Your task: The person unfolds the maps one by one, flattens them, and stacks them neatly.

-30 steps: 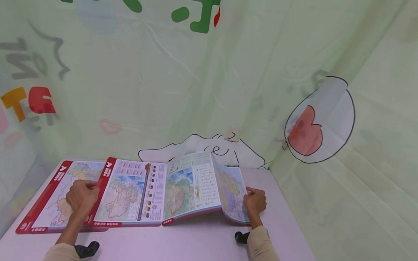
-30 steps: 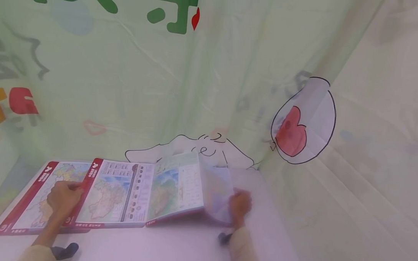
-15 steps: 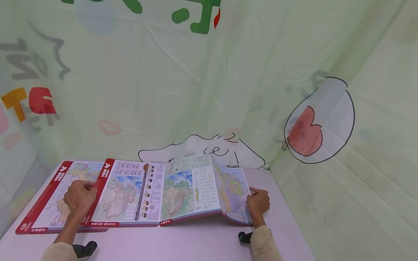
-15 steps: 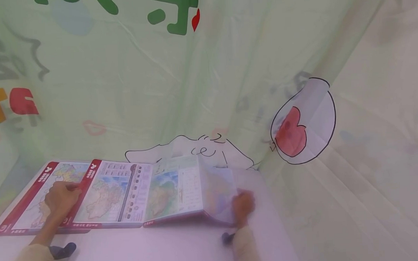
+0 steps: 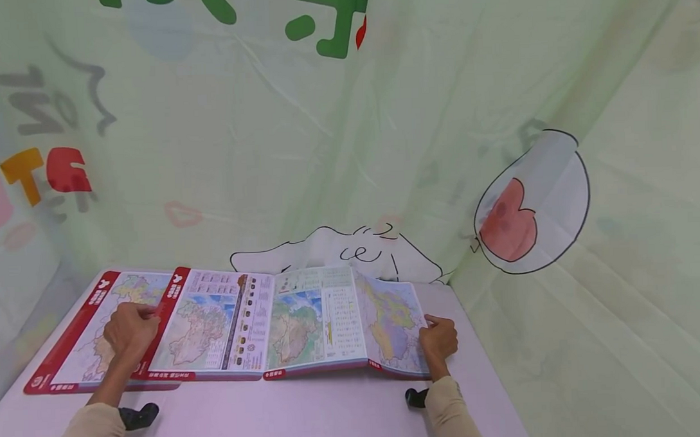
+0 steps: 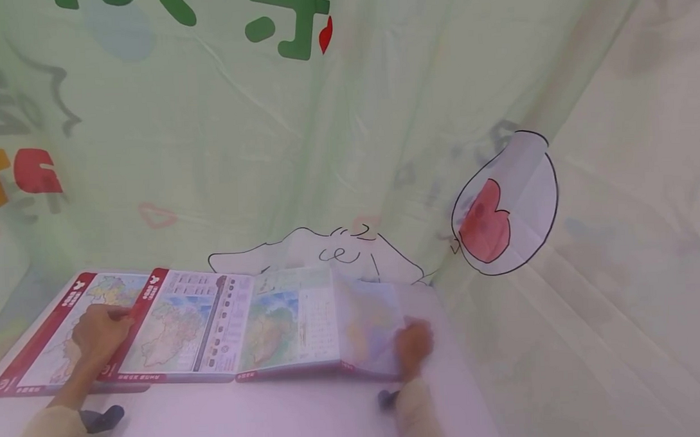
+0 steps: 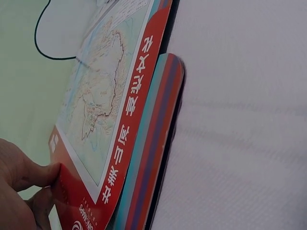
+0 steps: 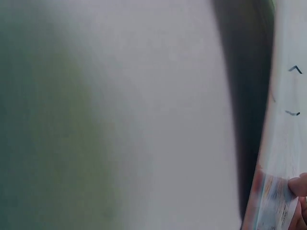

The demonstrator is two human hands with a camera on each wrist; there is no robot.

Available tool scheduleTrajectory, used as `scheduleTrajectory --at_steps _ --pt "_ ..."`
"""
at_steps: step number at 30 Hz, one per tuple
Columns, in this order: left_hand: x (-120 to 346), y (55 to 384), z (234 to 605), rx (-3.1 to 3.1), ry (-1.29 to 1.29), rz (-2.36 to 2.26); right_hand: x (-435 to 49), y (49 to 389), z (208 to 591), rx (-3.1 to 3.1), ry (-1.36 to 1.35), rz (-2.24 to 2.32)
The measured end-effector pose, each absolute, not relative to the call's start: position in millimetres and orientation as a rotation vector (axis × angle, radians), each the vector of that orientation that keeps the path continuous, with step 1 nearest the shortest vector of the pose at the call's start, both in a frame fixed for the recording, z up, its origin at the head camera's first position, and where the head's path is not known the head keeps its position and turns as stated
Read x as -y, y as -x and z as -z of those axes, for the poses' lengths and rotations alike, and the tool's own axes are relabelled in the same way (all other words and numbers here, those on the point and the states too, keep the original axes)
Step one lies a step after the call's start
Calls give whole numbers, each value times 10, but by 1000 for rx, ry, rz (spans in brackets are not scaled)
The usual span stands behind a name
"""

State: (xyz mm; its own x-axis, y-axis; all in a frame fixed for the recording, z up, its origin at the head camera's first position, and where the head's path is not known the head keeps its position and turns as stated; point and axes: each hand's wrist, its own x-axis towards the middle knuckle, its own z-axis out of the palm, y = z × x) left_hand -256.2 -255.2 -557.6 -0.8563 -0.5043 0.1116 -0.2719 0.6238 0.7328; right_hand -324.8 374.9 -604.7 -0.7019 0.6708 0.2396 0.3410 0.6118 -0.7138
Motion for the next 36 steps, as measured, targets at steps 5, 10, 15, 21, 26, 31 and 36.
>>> scheduleTrajectory --at_steps 5,10,15,21,26,31,36 --pt "2549 2568 5585 2544 -639 1073 -3754 3228 5986 2338 795 -902" --pt "2540 2588 5585 2545 -649 1070 -3779 3225 5974 2321 795 -915" --pt "2541 2600 5596 2552 -670 1062 -3789 3197 5916 2292 785 -922" --pt "2537 2585 5623 2559 -667 1063 -3809 3196 5900 2289 794 -916" --pt "2542 2566 5625 2570 -684 1078 -3830 3209 5914 2301 807 -935" --pt "2540 2551 5661 2541 -713 1095 -3842 3212 5916 2286 814 -950" --pt "2539 2560 5702 2532 -703 1065 -3862 3203 5947 2296 842 -929"
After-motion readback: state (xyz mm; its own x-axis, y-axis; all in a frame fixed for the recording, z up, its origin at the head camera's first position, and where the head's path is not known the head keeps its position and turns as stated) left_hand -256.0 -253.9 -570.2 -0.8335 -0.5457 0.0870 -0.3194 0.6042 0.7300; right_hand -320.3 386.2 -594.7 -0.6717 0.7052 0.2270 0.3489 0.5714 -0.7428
